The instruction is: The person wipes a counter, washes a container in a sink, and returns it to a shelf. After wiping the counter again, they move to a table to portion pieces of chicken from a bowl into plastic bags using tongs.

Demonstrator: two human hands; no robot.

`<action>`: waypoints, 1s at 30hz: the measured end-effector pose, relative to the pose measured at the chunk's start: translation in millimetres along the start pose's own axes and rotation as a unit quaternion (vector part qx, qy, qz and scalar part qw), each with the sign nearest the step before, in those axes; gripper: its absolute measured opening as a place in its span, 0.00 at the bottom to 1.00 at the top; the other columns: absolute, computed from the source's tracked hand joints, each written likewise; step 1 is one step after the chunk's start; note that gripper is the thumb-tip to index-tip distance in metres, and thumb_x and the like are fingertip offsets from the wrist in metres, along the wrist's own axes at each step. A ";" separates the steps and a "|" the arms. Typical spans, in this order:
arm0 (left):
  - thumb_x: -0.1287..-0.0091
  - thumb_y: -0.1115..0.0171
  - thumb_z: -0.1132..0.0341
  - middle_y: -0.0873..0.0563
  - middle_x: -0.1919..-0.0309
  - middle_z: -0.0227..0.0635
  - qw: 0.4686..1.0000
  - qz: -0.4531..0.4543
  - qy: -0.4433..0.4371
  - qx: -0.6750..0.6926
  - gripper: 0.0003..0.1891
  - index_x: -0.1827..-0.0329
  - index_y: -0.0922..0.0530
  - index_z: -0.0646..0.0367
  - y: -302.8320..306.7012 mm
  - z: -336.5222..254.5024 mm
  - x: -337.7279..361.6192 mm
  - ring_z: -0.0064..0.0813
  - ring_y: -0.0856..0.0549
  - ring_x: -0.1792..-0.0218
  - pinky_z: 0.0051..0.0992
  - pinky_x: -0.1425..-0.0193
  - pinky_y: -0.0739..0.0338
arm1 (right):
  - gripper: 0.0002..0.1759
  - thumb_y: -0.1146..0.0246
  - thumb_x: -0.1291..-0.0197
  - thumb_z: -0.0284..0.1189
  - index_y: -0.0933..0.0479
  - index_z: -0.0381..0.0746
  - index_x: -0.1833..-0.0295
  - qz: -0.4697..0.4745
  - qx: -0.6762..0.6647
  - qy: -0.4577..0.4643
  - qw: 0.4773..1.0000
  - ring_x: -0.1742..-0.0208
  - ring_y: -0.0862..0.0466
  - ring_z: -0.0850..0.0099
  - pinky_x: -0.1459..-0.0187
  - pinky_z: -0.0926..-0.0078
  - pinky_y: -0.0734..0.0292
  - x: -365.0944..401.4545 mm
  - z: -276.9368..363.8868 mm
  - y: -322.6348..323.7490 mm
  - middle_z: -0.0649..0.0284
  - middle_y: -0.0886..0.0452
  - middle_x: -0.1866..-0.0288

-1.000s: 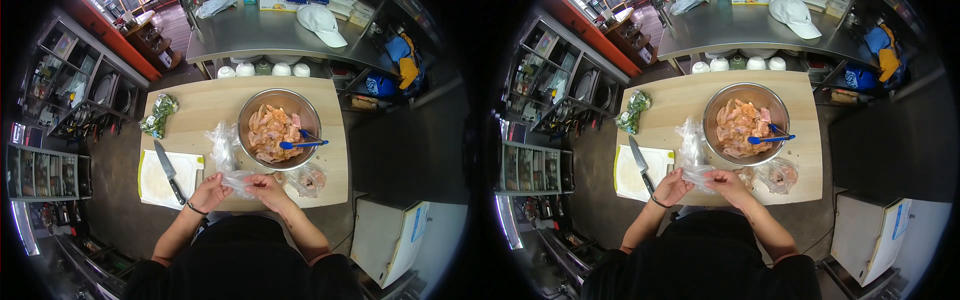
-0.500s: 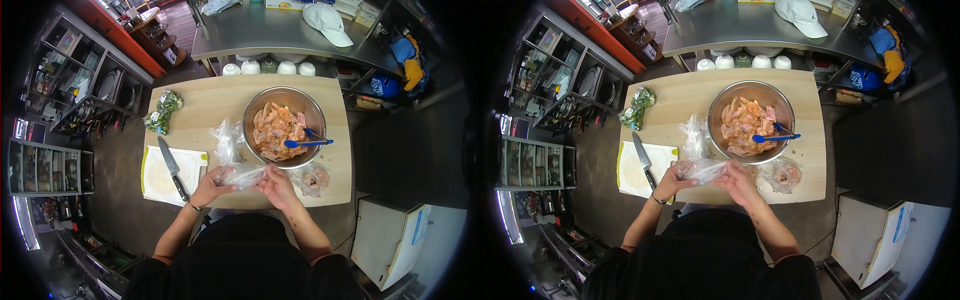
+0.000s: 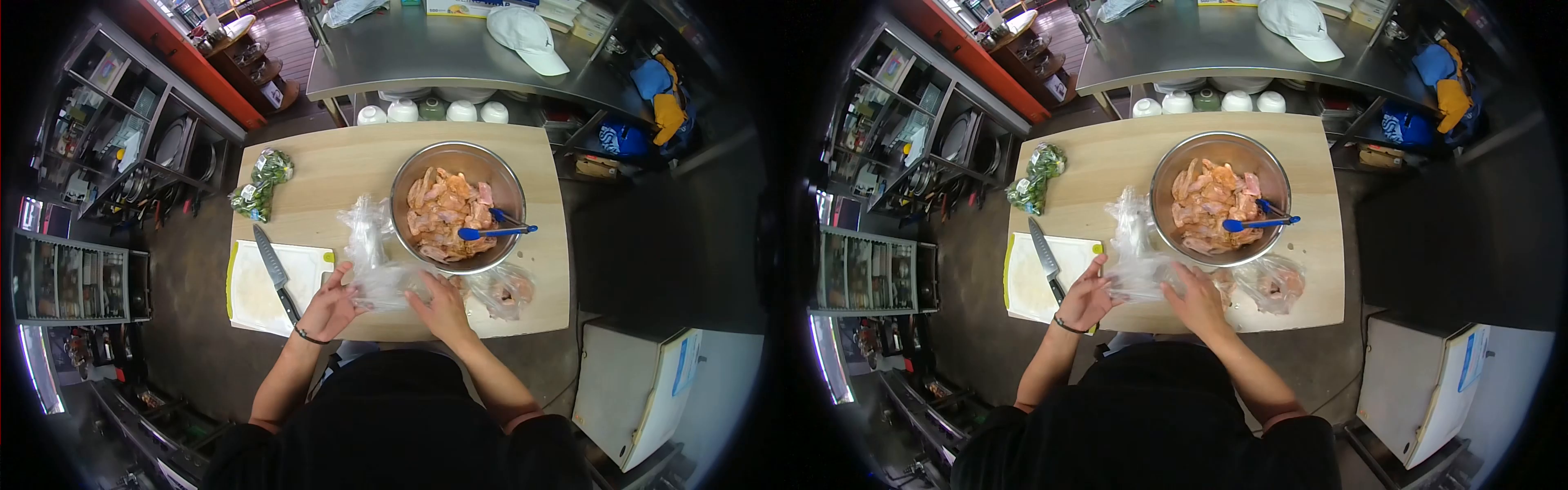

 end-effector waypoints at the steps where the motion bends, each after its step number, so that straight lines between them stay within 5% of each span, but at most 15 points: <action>1: 0.40 0.46 0.78 0.21 0.65 0.31 0.997 0.061 -0.044 0.003 0.14 0.52 0.25 0.57 -10.6 -3.5 4.1 0.21 0.21 0.66 0.23 0.61 0.25 | 0.27 0.35 0.48 0.35 0.34 0.37 0.45 -0.102 0.031 -0.013 0.994 0.55 0.24 0.56 0.57 0.60 0.25 2.0 -1.6 7.6 0.54 0.28 0.63; 2: 0.40 0.46 0.78 0.21 0.65 0.31 0.997 0.062 -0.043 0.003 0.14 0.52 0.25 0.57 1.1 2.9 -1.1 0.21 0.21 0.66 0.23 0.61 0.25 | 0.27 0.35 0.48 0.35 0.34 0.37 0.45 -0.102 0.032 -0.013 0.994 0.55 0.24 0.56 0.57 0.60 0.25 3.2 6.6 5.3 0.54 0.28 0.63; 4: 0.43 0.42 0.81 0.23 0.66 0.28 0.914 0.127 -0.146 -0.356 0.13 0.58 0.22 0.55 7.7 4.6 -10.1 0.19 0.25 0.70 0.17 0.65 0.32 | 0.30 0.30 0.54 0.34 0.33 0.35 0.47 -0.063 0.051 -0.136 0.987 0.52 0.23 0.50 0.53 0.58 0.25 8.3 5.3 0.1 0.47 0.30 0.50; 5: 0.43 0.42 0.81 0.23 0.66 0.28 0.914 0.128 -0.146 -0.357 0.13 0.58 0.22 0.55 9.1 8.3 -10.5 0.19 0.25 0.70 0.17 0.65 0.32 | 0.30 0.30 0.54 0.34 0.33 0.35 0.47 -0.064 0.051 -0.137 0.987 0.52 0.23 0.50 0.53 0.58 0.25 9.8 6.1 1.1 0.47 0.30 0.50; 7: 0.47 0.40 0.81 0.28 0.72 0.28 0.796 0.011 -0.237 -0.557 0.15 0.57 0.20 0.56 6.5 2.0 -9.5 0.19 0.29 0.74 0.18 0.67 0.34 | 0.29 0.29 0.56 0.33 0.32 0.36 0.49 -0.018 0.072 -0.127 0.989 0.49 0.24 0.49 0.50 0.56 0.27 10.2 7.2 0.1 0.40 0.36 0.42; 12: 0.49 0.37 0.77 0.31 0.76 0.29 0.776 -0.061 -0.255 -0.574 0.19 0.51 0.20 0.58 -0.3 -10.4 -8.4 0.20 0.31 0.77 0.19 0.70 0.35 | 0.26 0.27 0.58 0.36 0.28 0.40 0.54 -0.093 0.030 0.093 0.991 0.43 0.29 0.53 0.46 0.56 0.32 -0.5 21.8 75.4 0.50 0.25 0.48; 16: 0.50 0.33 0.75 0.31 0.76 0.30 0.781 -0.093 -0.271 -0.556 0.23 0.47 0.21 0.57 2.4 -22.1 -9.9 0.21 0.31 0.76 0.20 0.71 0.34 | 0.28 0.27 0.61 0.41 0.24 0.41 0.54 -0.165 0.379 -0.059 0.909 0.42 0.29 0.59 0.47 0.58 0.36 -36.6 -16.4 157.0 0.56 0.21 0.55; 17: 0.50 0.33 0.75 0.31 0.76 0.30 0.781 -0.091 -0.273 -0.554 0.23 0.47 0.21 0.57 0.6 -22.8 -9.8 0.21 0.31 0.76 0.20 0.71 0.34 | 0.28 0.27 0.61 0.41 0.24 0.41 0.54 -0.166 0.381 -0.058 0.907 0.42 0.29 0.59 0.47 0.58 0.36 -45.8 -24.3 163.4 0.56 0.21 0.55; 19: 0.50 0.32 0.74 0.32 0.75 0.29 0.768 -0.091 -0.286 -0.566 0.24 0.46 0.22 0.57 -4.3 -23.9 -6.9 0.19 0.31 0.76 0.20 0.71 0.34 | 0.31 0.27 0.62 0.41 0.25 0.38 0.51 -0.008 0.445 -0.140 0.884 0.43 0.29 0.62 0.47 0.59 0.36 -62.2 -62.3 149.7 0.57 0.20 0.56; 20: 0.50 0.32 0.74 0.32 0.75 0.29 0.769 -0.090 -0.287 -0.565 0.24 0.46 0.22 0.57 -5.0 -22.8 -6.6 0.19 0.31 0.76 0.20 0.71 0.34 | 0.31 0.27 0.62 0.41 0.25 0.38 0.51 -0.009 0.447 -0.140 0.883 0.43 0.29 0.62 0.47 0.59 0.36 -67.3 -70.9 145.6 0.57 0.20 0.56; 22: 0.49 0.31 0.75 0.34 0.73 0.20 0.784 -0.078 -0.287 -0.544 0.24 0.45 0.22 0.58 -5.2 -19.2 -5.0 0.11 0.36 0.76 0.13 0.73 0.41 | 0.15 0.41 0.45 0.33 0.24 0.34 0.56 0.013 0.517 -0.092 0.851 0.50 0.26 0.65 0.51 0.63 0.38 -77.5 -83.7 128.1 0.57 0.19 0.58; 25: 0.49 0.31 0.75 0.34 0.73 0.20 0.814 -0.084 -0.263 -0.511 0.24 0.45 0.22 0.57 1.2 -15.6 -7.1 0.12 0.36 0.76 0.13 0.72 0.40 | 0.16 0.48 0.40 0.31 0.23 0.30 0.55 -0.035 0.534 -0.106 0.838 0.50 0.24 0.63 0.49 0.64 0.39 -84.7 -97.4 124.9 0.57 0.19 0.55; 26: 0.49 0.31 0.75 0.34 0.73 0.20 0.815 -0.085 -0.263 -0.510 0.24 0.45 0.22 0.57 0.6 -16.6 -6.7 0.12 0.36 0.76 0.13 0.72 0.40 | 0.16 0.48 0.40 0.31 0.23 0.30 0.55 -0.034 0.534 -0.105 0.838 0.50 0.24 0.63 0.49 0.64 0.39 -88.7 -103.0 120.4 0.57 0.19 0.55; 28: 0.49 0.31 0.75 0.34 0.72 0.20 0.788 -0.085 -0.277 -0.543 0.25 0.45 0.22 0.56 -4.5 -21.3 -4.2 0.12 0.36 0.76 0.14 0.72 0.39 | 0.31 0.33 0.54 0.47 0.23 0.35 0.49 0.036 0.558 -0.137 0.817 0.46 0.23 0.63 0.46 0.64 0.37 -97.2 -119.6 107.6 0.59 0.19 0.54; 30: 0.49 0.31 0.74 0.32 0.73 0.23 0.787 -0.084 -0.278 -0.545 0.25 0.45 0.23 0.56 -2.8 -23.3 -5.2 0.15 0.34 0.76 0.16 0.72 0.37 | 0.31 0.33 0.54 0.49 0.22 0.37 0.50 0.122 0.537 -0.152 0.821 0.45 0.23 0.63 0.45 0.63 0.37 -101.2 -100.4 110.9 0.59 0.19 0.51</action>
Point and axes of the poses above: each hand's wrist, its own x-axis away from the middle knuckle, its own y-axis out of the back of the hand, z = x × y, the point moved 8 cm from there along -x, towards the middle knuckle
